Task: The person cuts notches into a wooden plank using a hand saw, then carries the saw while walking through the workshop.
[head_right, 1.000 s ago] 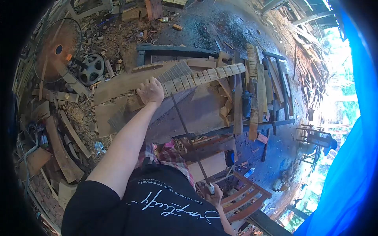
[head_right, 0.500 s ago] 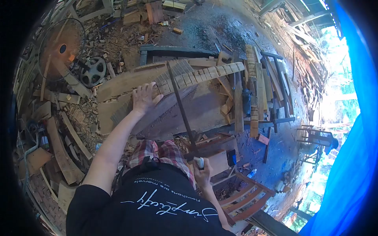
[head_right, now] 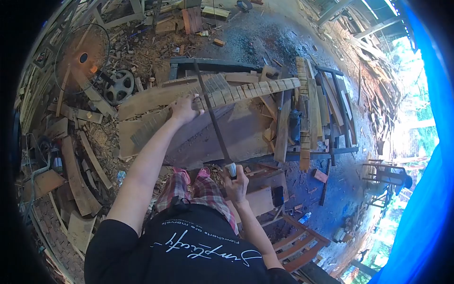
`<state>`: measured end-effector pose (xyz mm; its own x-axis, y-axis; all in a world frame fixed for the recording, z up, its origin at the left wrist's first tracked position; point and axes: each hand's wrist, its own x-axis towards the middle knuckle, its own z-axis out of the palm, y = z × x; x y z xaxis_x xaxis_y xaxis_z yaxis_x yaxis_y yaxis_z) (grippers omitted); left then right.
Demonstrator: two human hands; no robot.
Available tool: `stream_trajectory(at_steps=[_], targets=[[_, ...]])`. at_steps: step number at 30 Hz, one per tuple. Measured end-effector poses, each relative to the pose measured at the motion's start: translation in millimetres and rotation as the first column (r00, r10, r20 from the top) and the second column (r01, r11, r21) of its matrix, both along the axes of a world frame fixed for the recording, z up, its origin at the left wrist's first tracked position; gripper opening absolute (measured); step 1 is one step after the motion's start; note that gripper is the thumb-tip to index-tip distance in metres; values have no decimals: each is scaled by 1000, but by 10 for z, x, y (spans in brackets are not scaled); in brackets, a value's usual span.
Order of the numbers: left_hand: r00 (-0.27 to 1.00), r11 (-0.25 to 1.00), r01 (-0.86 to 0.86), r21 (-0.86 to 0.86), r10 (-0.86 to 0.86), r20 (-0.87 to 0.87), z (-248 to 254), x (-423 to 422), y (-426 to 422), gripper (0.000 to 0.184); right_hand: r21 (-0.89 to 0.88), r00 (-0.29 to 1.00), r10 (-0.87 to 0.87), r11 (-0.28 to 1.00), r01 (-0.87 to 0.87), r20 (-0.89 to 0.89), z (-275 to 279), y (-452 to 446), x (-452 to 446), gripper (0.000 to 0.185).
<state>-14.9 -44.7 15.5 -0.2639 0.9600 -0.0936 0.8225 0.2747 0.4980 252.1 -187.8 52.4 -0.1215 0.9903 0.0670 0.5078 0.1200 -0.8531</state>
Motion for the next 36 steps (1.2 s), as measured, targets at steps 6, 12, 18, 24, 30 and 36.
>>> stream_trajectory(at_steps=[6,12,18,24,30,36], targets=[[949,964,-225,-140,250,193,-163,-55,221,35,3,1000,7,1000,-7,-31,-147,257,-158,20],[831,866,-456,204,497,-251,-359,184,275,31,-63,999,49,997,-50,-21,-143,315,-273,25],[791,834,-544,93,546,-274,-364,176,319,31,-109,998,61,992,-61,-6,-135,219,-238,25],[799,842,-536,62,530,-285,-243,197,307,35,-52,988,102,994,-96,119,-162,267,-317,23],[816,862,-507,0,480,-321,-217,204,305,35,-82,981,68,995,-54,182,-280,401,-452,22],[837,879,-473,-52,431,-338,-221,182,315,34,-150,983,96,986,-73,156,-84,18,-111,20]])
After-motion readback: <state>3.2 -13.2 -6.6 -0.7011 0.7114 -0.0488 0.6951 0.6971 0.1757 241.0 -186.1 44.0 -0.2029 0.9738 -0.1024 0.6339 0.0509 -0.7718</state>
